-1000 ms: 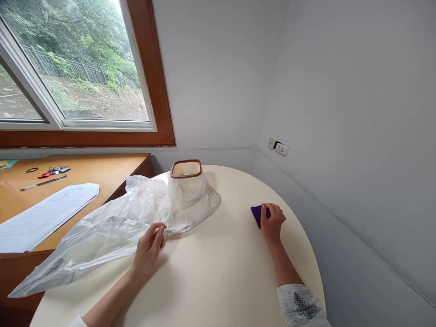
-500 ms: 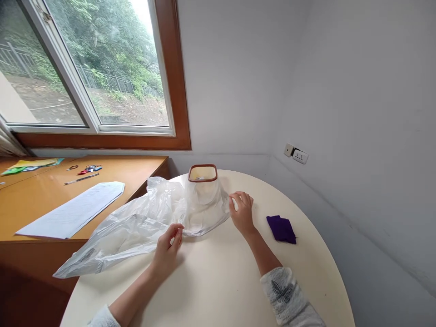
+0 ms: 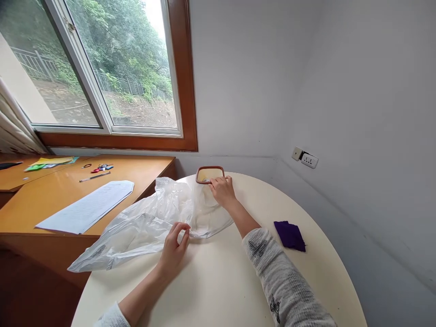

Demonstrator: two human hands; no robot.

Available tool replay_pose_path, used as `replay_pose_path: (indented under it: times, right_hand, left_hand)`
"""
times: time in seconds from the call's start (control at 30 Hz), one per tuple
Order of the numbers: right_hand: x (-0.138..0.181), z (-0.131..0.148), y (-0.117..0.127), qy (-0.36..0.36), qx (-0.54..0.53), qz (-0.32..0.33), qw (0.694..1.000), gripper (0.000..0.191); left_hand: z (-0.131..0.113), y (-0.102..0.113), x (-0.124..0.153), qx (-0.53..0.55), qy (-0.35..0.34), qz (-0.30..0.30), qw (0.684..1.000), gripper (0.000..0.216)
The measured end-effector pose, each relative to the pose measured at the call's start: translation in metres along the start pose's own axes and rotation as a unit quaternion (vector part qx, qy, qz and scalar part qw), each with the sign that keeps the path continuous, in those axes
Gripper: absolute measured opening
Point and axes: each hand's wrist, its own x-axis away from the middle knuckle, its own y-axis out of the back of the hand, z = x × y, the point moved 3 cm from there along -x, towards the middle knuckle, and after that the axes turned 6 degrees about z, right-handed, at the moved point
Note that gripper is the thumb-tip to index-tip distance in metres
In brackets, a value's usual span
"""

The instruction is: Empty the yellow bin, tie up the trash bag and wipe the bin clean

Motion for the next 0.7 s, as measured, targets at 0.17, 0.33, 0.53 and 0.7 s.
replay_pose_path:
  times: [0.17, 0.33, 0.53, 0.7]
  right_hand:
    - [0.0, 0.0, 0.002, -0.011, -0.011, 0.007, 1.0, 0.022]
    - [0.005, 0.002, 0.008, -0.013, -0.038, 0.017, 0.999, 0.019]
    - [0.03, 0.008, 0.023, 0.013, -0.072, 0.041, 0.996, 0.013]
    - [0.068, 0.017, 0.042, 0.025, -0.104, 0.046, 0.993, 0.009]
  left_hand:
    - [0.005, 0.0, -0.001, -0.021, 0.009, -0.011, 1.0, 0.013]
    - [0.013, -0.001, -0.001, -0.025, 0.039, -0.008, 0.999, 0.014]
    - [0.011, 0.0, -0.001, -0.018, 0.044, -0.034, 0.998, 0.015]
    - [0.007, 0.0, -0.001, 0.016, 0.024, -0.039, 0.999, 0.032]
